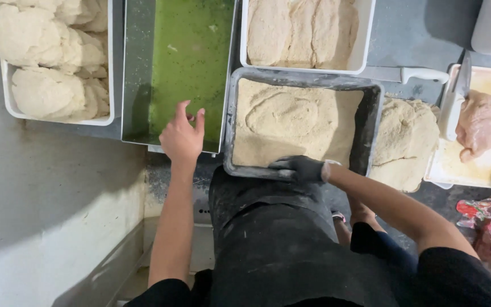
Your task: Breading chicken cutlets by dipping them in a liquid wash and then coating them with breadcrumbs in a tray.
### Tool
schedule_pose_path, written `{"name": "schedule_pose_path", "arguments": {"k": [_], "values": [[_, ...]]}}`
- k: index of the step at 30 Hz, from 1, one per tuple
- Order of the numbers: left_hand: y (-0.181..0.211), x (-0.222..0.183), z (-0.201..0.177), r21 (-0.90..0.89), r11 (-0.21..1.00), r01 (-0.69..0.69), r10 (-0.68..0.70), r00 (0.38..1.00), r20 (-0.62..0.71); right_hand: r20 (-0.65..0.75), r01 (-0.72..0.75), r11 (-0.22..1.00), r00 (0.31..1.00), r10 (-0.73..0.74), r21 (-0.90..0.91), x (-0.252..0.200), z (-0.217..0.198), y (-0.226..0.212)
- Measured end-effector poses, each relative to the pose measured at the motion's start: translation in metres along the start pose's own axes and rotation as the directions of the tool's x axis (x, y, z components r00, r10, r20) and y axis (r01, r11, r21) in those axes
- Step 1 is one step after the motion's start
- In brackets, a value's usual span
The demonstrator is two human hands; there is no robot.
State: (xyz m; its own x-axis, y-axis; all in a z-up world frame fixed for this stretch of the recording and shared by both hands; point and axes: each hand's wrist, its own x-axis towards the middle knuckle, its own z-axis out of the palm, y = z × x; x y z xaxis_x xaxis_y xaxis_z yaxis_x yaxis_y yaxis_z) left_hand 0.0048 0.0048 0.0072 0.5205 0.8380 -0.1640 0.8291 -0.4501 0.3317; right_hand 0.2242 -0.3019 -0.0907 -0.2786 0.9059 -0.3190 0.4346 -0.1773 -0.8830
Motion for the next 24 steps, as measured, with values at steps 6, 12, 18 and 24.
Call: {"name": "schedule_pose_path", "arguments": {"k": [6,12,18,24], "values": [[0.008,0.000,0.006,0.068,0.998,0.007,0.000,0.993,-0.115,-0.233,0.192,0.930,0.934,-0.271,-0.313,0.042,-0.023,-0.046],[0.002,-0.005,0.009,0.078,0.996,-0.038,0.052,0.979,-0.195,-0.137,0.282,0.706,0.870,-0.474,-0.650,0.046,0.001,-0.004],[0.003,0.000,0.010,0.064,0.996,-0.063,0.079,0.957,-0.281,-0.473,-0.255,0.768,0.878,-0.070,-0.587,-0.029,-0.003,0.140],[0.003,-0.001,0.007,0.021,0.997,-0.068,0.071,0.963,-0.260,-0.939,-0.637,0.752,0.128,0.320,0.170,0.014,-0.068,0.117]]}}
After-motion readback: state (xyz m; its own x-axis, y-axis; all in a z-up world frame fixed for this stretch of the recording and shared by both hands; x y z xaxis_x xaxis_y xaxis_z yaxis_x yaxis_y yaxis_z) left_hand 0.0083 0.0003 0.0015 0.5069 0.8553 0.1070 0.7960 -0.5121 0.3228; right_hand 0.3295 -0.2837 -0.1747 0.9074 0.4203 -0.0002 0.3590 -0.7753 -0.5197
